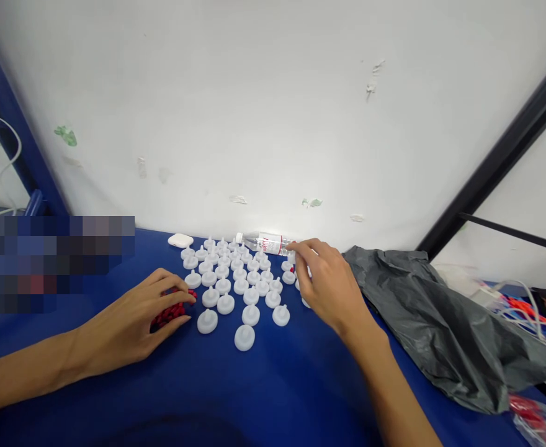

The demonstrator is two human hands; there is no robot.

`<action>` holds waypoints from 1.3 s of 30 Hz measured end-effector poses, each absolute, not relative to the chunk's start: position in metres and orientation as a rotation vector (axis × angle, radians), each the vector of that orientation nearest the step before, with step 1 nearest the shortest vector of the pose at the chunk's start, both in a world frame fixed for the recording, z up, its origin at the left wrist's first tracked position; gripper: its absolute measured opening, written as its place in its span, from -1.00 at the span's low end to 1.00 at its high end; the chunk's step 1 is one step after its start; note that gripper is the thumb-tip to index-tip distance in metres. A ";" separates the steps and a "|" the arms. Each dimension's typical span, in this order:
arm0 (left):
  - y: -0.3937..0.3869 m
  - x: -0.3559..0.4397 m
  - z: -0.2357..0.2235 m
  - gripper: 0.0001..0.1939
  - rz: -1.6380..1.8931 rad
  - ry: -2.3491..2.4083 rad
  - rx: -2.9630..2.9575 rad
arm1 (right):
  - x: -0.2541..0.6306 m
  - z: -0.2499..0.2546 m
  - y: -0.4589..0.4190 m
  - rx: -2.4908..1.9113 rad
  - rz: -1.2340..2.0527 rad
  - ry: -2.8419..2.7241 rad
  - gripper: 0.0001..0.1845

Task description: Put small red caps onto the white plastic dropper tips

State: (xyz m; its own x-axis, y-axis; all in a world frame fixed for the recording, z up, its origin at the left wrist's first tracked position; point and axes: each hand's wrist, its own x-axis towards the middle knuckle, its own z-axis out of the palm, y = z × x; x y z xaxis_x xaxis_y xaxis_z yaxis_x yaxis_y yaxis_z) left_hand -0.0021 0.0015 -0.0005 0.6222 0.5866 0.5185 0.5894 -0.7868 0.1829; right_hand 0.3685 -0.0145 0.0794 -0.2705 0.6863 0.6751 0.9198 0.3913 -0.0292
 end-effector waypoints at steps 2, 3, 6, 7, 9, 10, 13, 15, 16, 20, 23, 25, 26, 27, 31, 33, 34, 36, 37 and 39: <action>0.001 -0.003 0.001 -0.83 -0.837 -1.034 -2.770 | 0.372 0.078 -0.012 -1.470 -0.458 -2.109 -0.56; 0.001 -0.003 0.002 -0.84 -0.809 -1.034 -2.739 | 0.372 0.077 -0.010 -1.520 -0.435 -2.151 -0.55; -0.001 -0.002 0.005 -0.86 -0.753 -0.993 -2.654 | 0.367 0.075 -0.008 -1.676 -0.340 -2.279 -0.53; -0.001 -0.002 0.006 -0.87 -0.750 -0.971 -2.632 | 0.365 0.075 -0.008 -1.726 -0.308 -2.321 -0.53; -0.001 -0.002 0.006 -0.91 -0.757 -0.942 -2.601 | 0.363 0.075 -0.007 -1.813 -0.256 -2.404 -0.52; 0.000 -0.002 0.005 -0.93 -0.757 -0.936 -2.594 | 0.363 0.075 -0.007 -1.848 -0.238 -2.442 -0.51; 0.002 -0.002 0.005 -0.92 -0.719 -0.936 -2.601 | 0.364 0.073 -0.005 -1.919 -0.221 -2.516 -0.48; 0.004 -0.002 0.005 -0.89 -0.687 -0.926 -2.611 | 0.366 0.072 -0.004 -1.925 -0.228 -2.531 -0.48; 0.004 -0.002 0.006 -0.87 -0.672 -0.920 -2.616 | 0.368 0.072 -0.004 -1.918 -0.239 -2.524 -0.49; 0.005 -0.002 0.009 -0.84 -0.629 -0.916 -2.643 | 0.369 0.079 -0.008 -1.856 -0.259 -2.421 -0.57; 0.003 -0.001 0.011 -0.86 -0.641 -0.932 -2.680 | 0.366 0.087 -0.015 -1.806 0.028 -2.357 -0.59; 0.002 -0.001 0.011 -0.86 -0.663 -0.934 -2.711 | 0.363 0.090 -0.020 -1.781 0.305 -2.342 -0.64; 0.001 -0.001 0.010 -0.86 -0.680 -0.933 -2.723 | 0.362 0.090 -0.021 -1.780 0.417 -2.336 -0.68; 0.001 0.000 0.009 -0.85 -0.705 -0.931 -2.729 | 0.361 0.089 -0.021 -1.786 0.503 -2.332 -0.74; 0.001 0.000 0.004 -0.79 -0.806 -0.924 -2.733 | 0.363 0.081 -0.019 -1.841 0.681 -2.314 -0.77; 0.001 0.000 0.003 -0.79 -0.823 -0.922 -2.740 | 0.365 0.079 -0.017 -1.886 0.739 -2.293 -0.68; 0.001 0.000 0.003 -0.79 -0.823 -0.923 -2.744 | 0.366 0.078 -0.016 -1.914 0.763 -2.278 -0.64; 0.000 0.000 0.003 -0.79 -0.820 -0.931 -2.748 | 0.368 0.078 -0.015 -1.952 0.797 -2.258 -0.58; 0.000 0.000 0.003 -0.79 -0.816 -0.935 -2.752 | 0.368 0.078 -0.014 -1.957 0.807 -2.259 -0.57; -0.001 0.000 0.004 -0.79 -0.806 -0.931 -2.764 | 0.367 0.078 -0.014 -1.942 0.818 -2.270 -0.58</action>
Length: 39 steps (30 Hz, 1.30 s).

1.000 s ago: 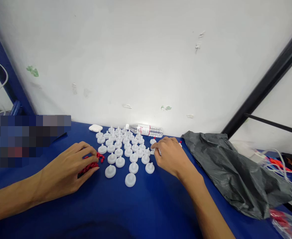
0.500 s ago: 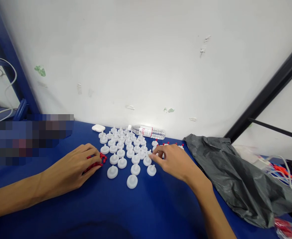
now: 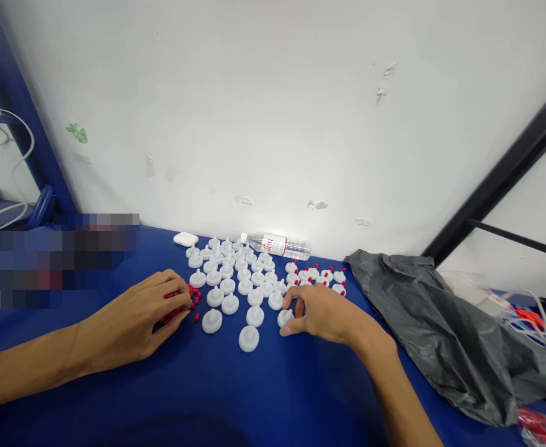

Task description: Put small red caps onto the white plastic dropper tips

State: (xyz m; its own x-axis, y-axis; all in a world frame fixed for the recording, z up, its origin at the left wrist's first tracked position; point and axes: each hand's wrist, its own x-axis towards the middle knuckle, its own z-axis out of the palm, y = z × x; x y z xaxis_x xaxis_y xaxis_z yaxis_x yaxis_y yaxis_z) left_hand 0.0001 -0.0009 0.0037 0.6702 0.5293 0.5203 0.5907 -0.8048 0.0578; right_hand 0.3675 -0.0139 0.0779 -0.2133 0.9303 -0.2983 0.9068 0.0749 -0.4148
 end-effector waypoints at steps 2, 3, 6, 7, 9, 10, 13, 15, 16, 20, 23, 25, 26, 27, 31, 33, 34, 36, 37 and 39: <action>-0.001 0.000 0.003 -0.79 -0.810 -0.925 -2.772 | 0.367 0.079 -0.014 -1.915 0.816 -2.290 -0.60; -0.001 -0.001 0.003 -0.79 -0.810 -0.922 -2.777 | 0.367 0.080 -0.015 -1.902 0.801 -2.302 -0.61; 0.000 -0.002 0.001 -0.83 -0.829 -0.920 -2.778 | 0.366 0.086 -0.019 -1.848 0.728 -2.323 -0.60; 0.001 -0.002 0.001 -0.82 -0.838 -0.915 -2.777 | 0.366 0.089 -0.020 -1.827 0.705 -2.318 -0.58; 0.001 -0.002 0.001 -0.78 -0.852 -0.889 -2.782 | 0.365 0.092 -0.023 -1.782 0.672 -2.288 -0.58; 0.001 -0.002 0.001 -0.77 -0.852 -0.869 -2.788 | 0.364 0.093 -0.024 -1.764 0.654 -2.273 -0.59; -0.001 0.000 0.004 -0.77 -0.771 -0.822 -2.832 | 0.360 0.091 -0.025 -1.715 0.587 -2.274 -0.60; -0.003 0.002 0.007 -0.81 -0.706 -0.798 -2.857 | 0.354 0.086 -0.025 -1.675 0.520 -2.308 -0.59; -0.003 0.002 0.009 -0.83 -0.681 -0.788 -2.862 | 0.351 0.084 -0.026 -1.647 0.475 -2.322 -0.60; -0.004 0.004 0.012 -0.82 -0.649 -0.768 -2.836 | 0.338 0.078 -0.028 -1.502 0.279 -2.350 -0.60; -0.004 0.005 0.012 -0.83 -0.665 -0.775 -2.842 | 0.330 0.074 -0.029 -1.395 0.184 -2.392 -0.61; -0.004 0.005 0.012 -0.86 -0.738 -0.797 -2.850 | 0.325 0.069 -0.029 -1.303 0.096 -2.416 -0.65; -0.005 0.005 0.011 -0.87 -0.801 -0.806 -2.850 | 0.322 0.066 -0.029 -1.249 0.047 -2.420 -0.66; -0.006 0.005 0.011 -0.88 -0.878 -0.809 -2.850 | 0.319 0.062 -0.029 -1.191 0.004 -2.419 -0.67; -0.014 0.005 0.015 -0.88 -1.102 -0.809 -2.877 | 0.305 0.049 -0.031 -0.951 -0.025 -2.428 -0.66; -0.017 0.005 0.018 -0.86 -1.160 -0.786 -2.893 | 0.298 0.045 -0.033 -0.887 -0.023 -2.447 -0.64; -0.018 0.006 0.019 -0.86 -1.185 -0.765 -2.895 | 0.295 0.043 -0.034 -0.872 -0.035 -2.456 -0.62; -0.019 0.006 0.019 -0.86 -1.231 -0.724 -2.884 | 0.292 0.042 -0.035 -0.847 -0.074 -2.468 -0.62; -0.018 0.007 0.019 -0.87 -1.240 -0.716 -2.876 | 0.291 0.041 -0.036 -0.837 -0.092 -2.470 -0.62; -0.017 0.007 0.018 -0.89 -1.250 -0.705 -2.854 | 0.290 0.041 -0.036 -0.822 -0.123 -2.471 -0.62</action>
